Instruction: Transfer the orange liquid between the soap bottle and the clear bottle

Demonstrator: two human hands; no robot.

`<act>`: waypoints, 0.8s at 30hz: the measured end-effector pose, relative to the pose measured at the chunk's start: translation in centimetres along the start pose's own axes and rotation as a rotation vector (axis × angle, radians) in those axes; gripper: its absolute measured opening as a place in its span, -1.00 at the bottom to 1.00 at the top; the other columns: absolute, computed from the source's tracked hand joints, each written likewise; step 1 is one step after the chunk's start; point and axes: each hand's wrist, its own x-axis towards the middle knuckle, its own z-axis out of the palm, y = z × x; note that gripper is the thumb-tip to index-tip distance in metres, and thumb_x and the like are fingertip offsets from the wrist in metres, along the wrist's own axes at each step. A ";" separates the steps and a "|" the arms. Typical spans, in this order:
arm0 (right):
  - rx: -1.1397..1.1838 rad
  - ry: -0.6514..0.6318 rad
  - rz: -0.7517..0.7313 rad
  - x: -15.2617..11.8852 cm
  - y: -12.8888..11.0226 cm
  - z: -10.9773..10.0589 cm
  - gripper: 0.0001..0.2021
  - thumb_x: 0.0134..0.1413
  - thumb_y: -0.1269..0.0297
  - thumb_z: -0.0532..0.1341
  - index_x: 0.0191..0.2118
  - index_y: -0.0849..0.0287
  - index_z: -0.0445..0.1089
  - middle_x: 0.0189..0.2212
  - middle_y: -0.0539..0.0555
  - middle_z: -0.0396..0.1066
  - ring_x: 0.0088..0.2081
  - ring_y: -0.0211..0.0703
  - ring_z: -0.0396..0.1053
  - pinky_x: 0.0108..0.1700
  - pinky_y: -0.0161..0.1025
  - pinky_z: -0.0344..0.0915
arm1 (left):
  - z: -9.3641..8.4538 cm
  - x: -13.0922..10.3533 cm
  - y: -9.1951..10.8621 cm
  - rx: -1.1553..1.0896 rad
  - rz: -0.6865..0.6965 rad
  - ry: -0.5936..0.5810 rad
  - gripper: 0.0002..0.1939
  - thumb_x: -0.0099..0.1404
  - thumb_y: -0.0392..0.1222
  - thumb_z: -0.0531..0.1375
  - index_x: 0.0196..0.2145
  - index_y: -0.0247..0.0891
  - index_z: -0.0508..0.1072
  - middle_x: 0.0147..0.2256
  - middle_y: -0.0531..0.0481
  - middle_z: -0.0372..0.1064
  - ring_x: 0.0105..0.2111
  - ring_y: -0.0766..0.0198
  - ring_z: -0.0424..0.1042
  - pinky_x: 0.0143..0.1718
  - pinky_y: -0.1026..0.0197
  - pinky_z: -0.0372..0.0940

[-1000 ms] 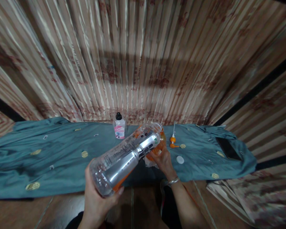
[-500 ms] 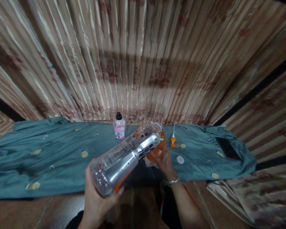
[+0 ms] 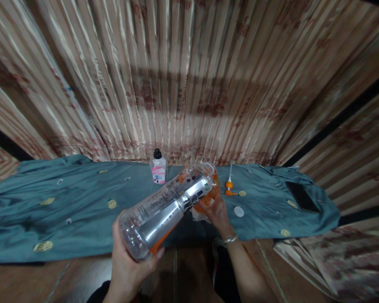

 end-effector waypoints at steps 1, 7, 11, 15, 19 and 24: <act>0.004 -0.003 0.003 0.0 0.0 0.0 -0.41 0.07 -0.12 0.53 0.16 -0.01 0.51 -0.02 0.28 0.83 0.04 0.48 0.82 0.10 0.36 0.77 | 0.2 -0.3 0.2 -0.013 -0.011 0.008 -0.08 -0.10 0.21 0.67 0.12 -0.08 0.42 0.07 -0.20 0.66 0.08 -0.32 0.77 0.15 -0.32 0.70; 0.000 -0.013 0.011 0.2 -0.3 -0.1 -0.36 0.06 -0.08 0.56 0.22 0.03 0.53 0.04 0.30 0.82 0.16 0.47 0.80 0.14 0.26 0.77 | 0.2 -0.2 0.2 -0.021 -0.032 0.004 -0.04 -0.10 0.20 0.67 0.17 -0.09 0.41 0.09 -0.24 0.64 0.10 -0.37 0.76 0.17 -0.39 0.69; 0.015 -0.017 0.007 0.1 -0.3 -0.1 -0.33 0.07 -0.09 0.56 0.24 0.08 0.53 0.03 0.31 0.81 0.13 0.47 0.80 0.15 0.28 0.76 | 0.1 -0.1 0.4 -0.007 -0.033 0.004 0.00 -0.15 0.19 0.68 0.17 -0.11 0.41 0.07 -0.22 0.62 0.09 -0.38 0.76 0.16 -0.39 0.70; -0.001 -0.006 0.008 -0.1 -0.2 0.0 -0.34 0.10 -0.12 0.54 0.25 0.02 0.52 0.02 0.27 0.82 0.11 0.44 0.81 0.13 0.30 0.77 | 0.2 -0.1 0.7 -0.048 -0.076 0.044 0.03 -0.09 0.22 0.64 0.27 -0.15 0.45 0.12 -0.20 0.60 0.13 -0.32 0.72 0.26 -0.37 0.65; 0.022 0.010 -0.008 0.0 -0.2 0.1 -0.32 0.07 -0.18 0.55 0.21 0.04 0.51 0.01 0.31 0.83 0.08 0.48 0.82 0.12 0.34 0.78 | -0.3 0.5 -0.2 0.019 -0.030 -0.054 0.10 -0.29 0.18 0.73 0.18 -0.12 0.48 -0.01 -0.14 0.63 -0.01 -0.32 0.76 0.03 -0.33 0.73; -0.021 -0.001 -0.006 0.1 0.2 0.1 -0.33 0.10 -0.18 0.55 0.22 0.04 0.50 0.01 0.30 0.82 0.10 0.48 0.82 0.12 0.31 0.77 | 0.4 -0.5 0.3 -0.036 -0.032 0.041 0.11 -0.10 0.29 0.66 0.32 -0.18 0.46 0.10 -0.22 0.65 0.10 -0.34 0.75 0.17 -0.36 0.69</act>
